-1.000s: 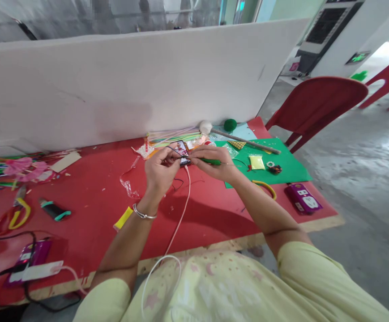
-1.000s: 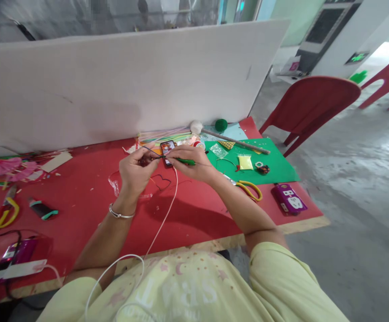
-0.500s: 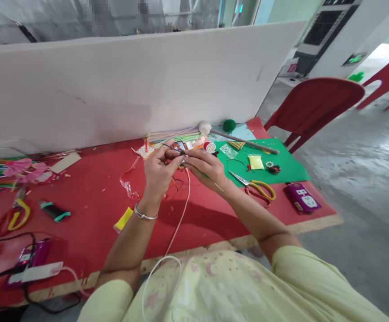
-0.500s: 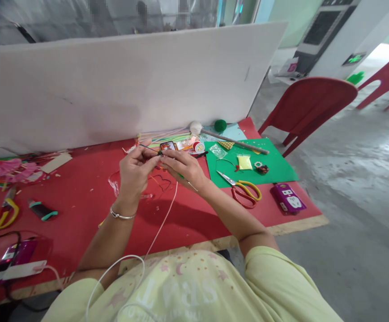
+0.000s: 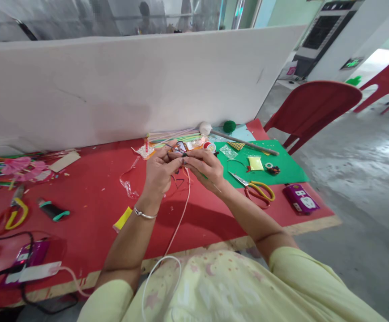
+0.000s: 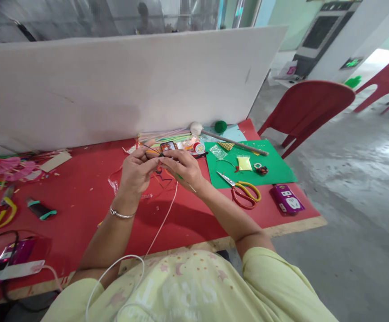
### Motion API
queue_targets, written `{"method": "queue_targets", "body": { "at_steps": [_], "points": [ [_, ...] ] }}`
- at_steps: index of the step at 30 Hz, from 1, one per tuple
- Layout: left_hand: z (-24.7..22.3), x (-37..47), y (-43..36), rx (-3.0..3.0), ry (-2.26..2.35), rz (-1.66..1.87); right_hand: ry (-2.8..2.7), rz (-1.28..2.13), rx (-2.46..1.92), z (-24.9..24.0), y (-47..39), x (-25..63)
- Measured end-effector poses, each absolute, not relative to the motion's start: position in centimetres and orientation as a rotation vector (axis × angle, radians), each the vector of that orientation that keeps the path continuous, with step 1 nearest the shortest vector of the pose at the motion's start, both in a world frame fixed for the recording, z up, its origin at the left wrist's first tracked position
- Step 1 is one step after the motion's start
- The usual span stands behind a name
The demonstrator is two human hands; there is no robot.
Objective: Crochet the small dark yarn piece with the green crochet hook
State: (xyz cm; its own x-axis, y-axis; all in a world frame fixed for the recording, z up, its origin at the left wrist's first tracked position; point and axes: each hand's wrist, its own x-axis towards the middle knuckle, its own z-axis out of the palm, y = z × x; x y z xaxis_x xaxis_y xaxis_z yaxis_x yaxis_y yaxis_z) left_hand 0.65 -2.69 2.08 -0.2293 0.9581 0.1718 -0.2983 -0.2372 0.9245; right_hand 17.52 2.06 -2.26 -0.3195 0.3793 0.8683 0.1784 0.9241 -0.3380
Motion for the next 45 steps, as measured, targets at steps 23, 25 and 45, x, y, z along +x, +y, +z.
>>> {"method": "queue_targets", "body": {
  "at_steps": [23, 25, 45],
  "points": [
    [2.7, -0.7, -2.6, 1.040, 0.937, 1.261, -1.336, 1.625, -0.381, -1.9, 2.2, 18.4],
    [2.5, -0.2, -2.8, 0.978, 0.931, 1.326, -1.345, 1.418, -0.400, -2.6, 1.8, 17.5],
    [0.8, 1.7, -3.1, 1.003, 0.928, 1.598, -1.740, 0.149, -0.387, -3.0, 0.5, 17.3]
  ]
}}
